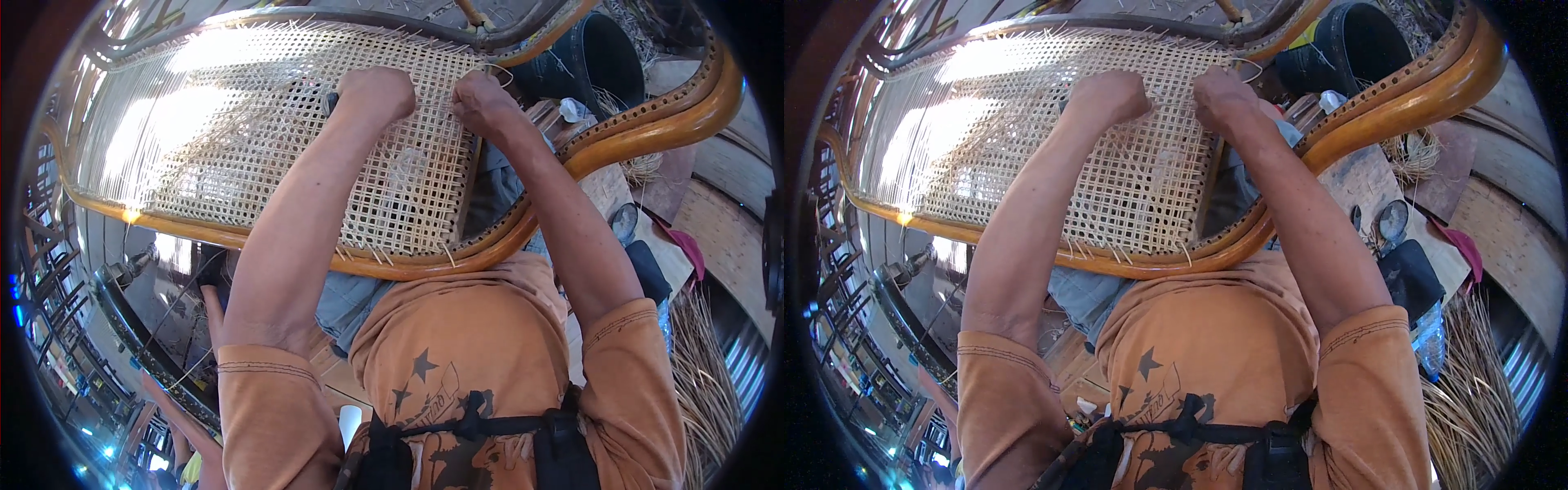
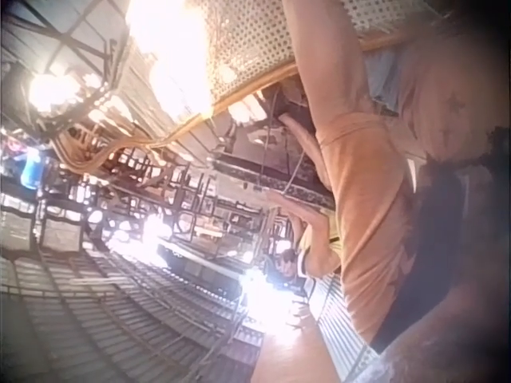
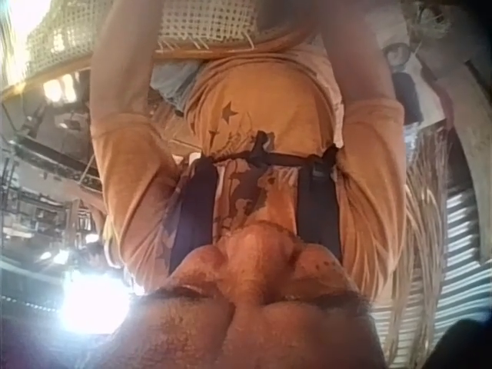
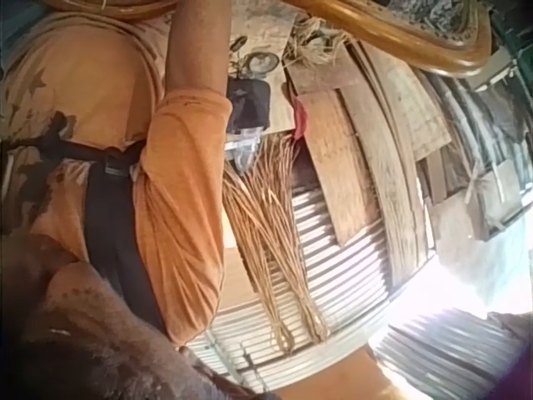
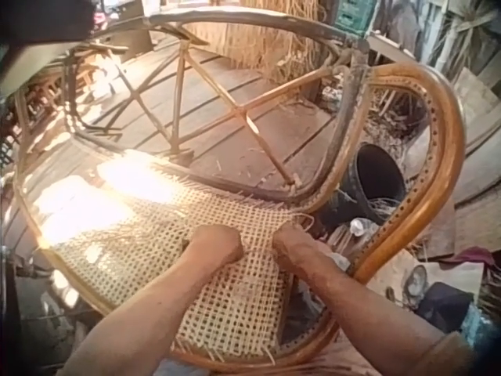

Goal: Repairing the seat of a rattan chair by weaving cane strips through the frame.

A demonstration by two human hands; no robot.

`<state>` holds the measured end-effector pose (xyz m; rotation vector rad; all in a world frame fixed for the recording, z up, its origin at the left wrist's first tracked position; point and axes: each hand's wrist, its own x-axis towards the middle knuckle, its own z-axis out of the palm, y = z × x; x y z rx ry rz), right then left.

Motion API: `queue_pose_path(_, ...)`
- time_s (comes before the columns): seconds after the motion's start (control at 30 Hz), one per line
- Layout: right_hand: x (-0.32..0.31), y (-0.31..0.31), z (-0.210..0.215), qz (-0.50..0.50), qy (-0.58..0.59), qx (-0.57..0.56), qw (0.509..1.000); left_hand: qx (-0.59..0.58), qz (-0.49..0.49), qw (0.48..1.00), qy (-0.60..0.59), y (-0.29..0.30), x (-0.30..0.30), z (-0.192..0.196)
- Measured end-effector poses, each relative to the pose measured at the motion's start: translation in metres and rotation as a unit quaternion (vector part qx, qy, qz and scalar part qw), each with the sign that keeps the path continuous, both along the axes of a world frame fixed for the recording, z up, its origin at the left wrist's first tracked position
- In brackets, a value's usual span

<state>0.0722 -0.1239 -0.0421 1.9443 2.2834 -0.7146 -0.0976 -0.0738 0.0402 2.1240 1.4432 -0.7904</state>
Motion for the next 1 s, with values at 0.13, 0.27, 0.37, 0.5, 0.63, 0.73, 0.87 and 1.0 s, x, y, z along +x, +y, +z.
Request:
queue_pose_path(0.13, -0.01, -0.005, 0.006, -0.006, 0.013, 0.029, 0.999, -0.039, 0.034, 0.998, 0.035, -0.001, -0.015, 0.003)
queue_pose_path(0.27, -0.009, -0.008, -0.001, -0.021, 0.031, 0.082, 0.996, -0.023, 0.048, 0.998, 0.024, -0.009, -0.021, 0.006)
queue_pose_path(0.37, -0.002, 0.002, -0.001, -0.075, 0.071, 0.032, 0.994, -0.08, 0.105, 0.991, 0.021, -0.01, -0.032, 0.013)
queue_pose_path(0.5, -0.002, -0.002, 0.025, -0.143, 0.063, 0.044, 0.987, -0.045, 0.108, 0.992, 0.041, -0.014, -0.044, 0.009)
queue_pose_path(0.63, -0.006, -0.006, 0.041, -0.074, -0.11, -0.015, 0.991, -0.002, 0.101, 0.995, 0.003, -0.019, -0.045, 0.003)
queue_pose_path(0.73, -0.003, -0.001, 0.04, -0.093, -0.139, -0.054, 0.984, 0.001, 0.101, 0.995, -0.009, -0.023, -0.044, 0.014)
queue_pose_path(0.87, -0.001, 0.009, 0.024, -0.105, -0.19, -0.064, 0.974, 0.041, 0.077, 0.996, -0.023, -0.024, -0.051, 0.016)
queue_pose_path(1.0, 0.0, 0.013, 0.027, -0.099, -0.131, -0.084, 0.983, -0.008, 0.078, 0.997, -0.004, -0.025, -0.054, 0.023)
